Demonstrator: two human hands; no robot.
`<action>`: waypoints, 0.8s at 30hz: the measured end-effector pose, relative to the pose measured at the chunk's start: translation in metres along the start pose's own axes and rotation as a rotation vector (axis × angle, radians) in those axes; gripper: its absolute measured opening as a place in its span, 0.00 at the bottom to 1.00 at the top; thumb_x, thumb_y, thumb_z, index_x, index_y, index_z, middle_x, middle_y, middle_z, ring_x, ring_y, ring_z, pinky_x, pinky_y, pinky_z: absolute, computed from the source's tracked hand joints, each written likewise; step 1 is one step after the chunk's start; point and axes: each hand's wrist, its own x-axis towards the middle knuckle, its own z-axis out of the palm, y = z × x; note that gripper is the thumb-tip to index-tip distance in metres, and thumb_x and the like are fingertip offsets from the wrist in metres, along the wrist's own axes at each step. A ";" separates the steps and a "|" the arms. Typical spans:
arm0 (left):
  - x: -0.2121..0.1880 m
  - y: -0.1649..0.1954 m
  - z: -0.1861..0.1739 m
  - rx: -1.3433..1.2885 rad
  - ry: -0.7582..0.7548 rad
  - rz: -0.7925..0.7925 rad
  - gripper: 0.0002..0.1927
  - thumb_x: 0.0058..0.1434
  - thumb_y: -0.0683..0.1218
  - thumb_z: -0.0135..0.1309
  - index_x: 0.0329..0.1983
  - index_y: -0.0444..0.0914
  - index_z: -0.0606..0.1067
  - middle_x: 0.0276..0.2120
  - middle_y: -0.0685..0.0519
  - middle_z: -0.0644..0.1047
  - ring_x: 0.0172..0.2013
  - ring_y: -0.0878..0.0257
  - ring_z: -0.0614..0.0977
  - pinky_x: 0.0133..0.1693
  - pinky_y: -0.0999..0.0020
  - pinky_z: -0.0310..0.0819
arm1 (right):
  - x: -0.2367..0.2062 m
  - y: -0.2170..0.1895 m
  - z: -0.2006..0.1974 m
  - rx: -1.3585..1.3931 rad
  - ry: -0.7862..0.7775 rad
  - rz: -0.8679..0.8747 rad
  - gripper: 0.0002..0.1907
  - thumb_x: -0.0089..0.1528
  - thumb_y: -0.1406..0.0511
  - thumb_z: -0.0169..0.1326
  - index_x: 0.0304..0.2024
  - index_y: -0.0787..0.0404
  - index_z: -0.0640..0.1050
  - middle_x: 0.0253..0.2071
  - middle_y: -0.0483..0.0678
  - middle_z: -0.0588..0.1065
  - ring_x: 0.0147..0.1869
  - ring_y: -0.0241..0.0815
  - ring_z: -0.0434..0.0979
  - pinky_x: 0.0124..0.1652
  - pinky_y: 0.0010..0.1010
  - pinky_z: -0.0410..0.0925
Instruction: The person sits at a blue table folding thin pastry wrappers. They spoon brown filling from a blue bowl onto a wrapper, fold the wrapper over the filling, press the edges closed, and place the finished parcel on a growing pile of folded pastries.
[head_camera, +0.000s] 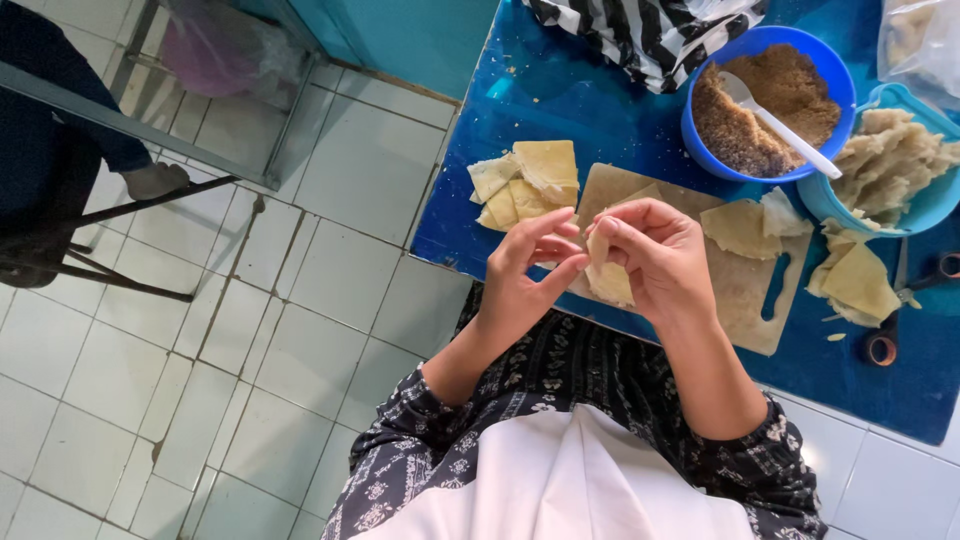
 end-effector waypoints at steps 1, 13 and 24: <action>-0.002 -0.004 -0.001 -0.062 -0.023 -0.063 0.23 0.64 0.39 0.63 0.62 0.39 0.72 0.48 0.50 0.78 0.43 0.67 0.84 0.45 0.73 0.83 | -0.002 -0.001 0.001 -0.010 0.026 -0.013 0.05 0.66 0.73 0.60 0.43 0.71 0.80 0.40 0.54 0.80 0.40 0.39 0.82 0.40 0.28 0.75; -0.017 -0.019 -0.017 0.802 -0.050 0.070 0.12 0.55 0.48 0.65 0.39 0.40 0.78 0.38 0.52 0.75 0.43 0.51 0.77 0.43 0.55 0.69 | 0.084 0.000 0.016 -0.725 -0.045 -0.207 0.05 0.67 0.72 0.56 0.45 0.65 0.79 0.40 0.44 0.80 0.41 0.31 0.81 0.40 0.23 0.75; -0.012 -0.012 -0.026 0.550 -0.079 0.144 0.08 0.64 0.40 0.59 0.43 0.39 0.72 0.42 0.50 0.76 0.45 0.49 0.80 0.47 0.57 0.75 | 0.025 -0.009 0.024 -1.326 -0.333 -0.311 0.06 0.59 0.69 0.62 0.37 0.64 0.78 0.40 0.52 0.73 0.41 0.48 0.79 0.40 0.36 0.72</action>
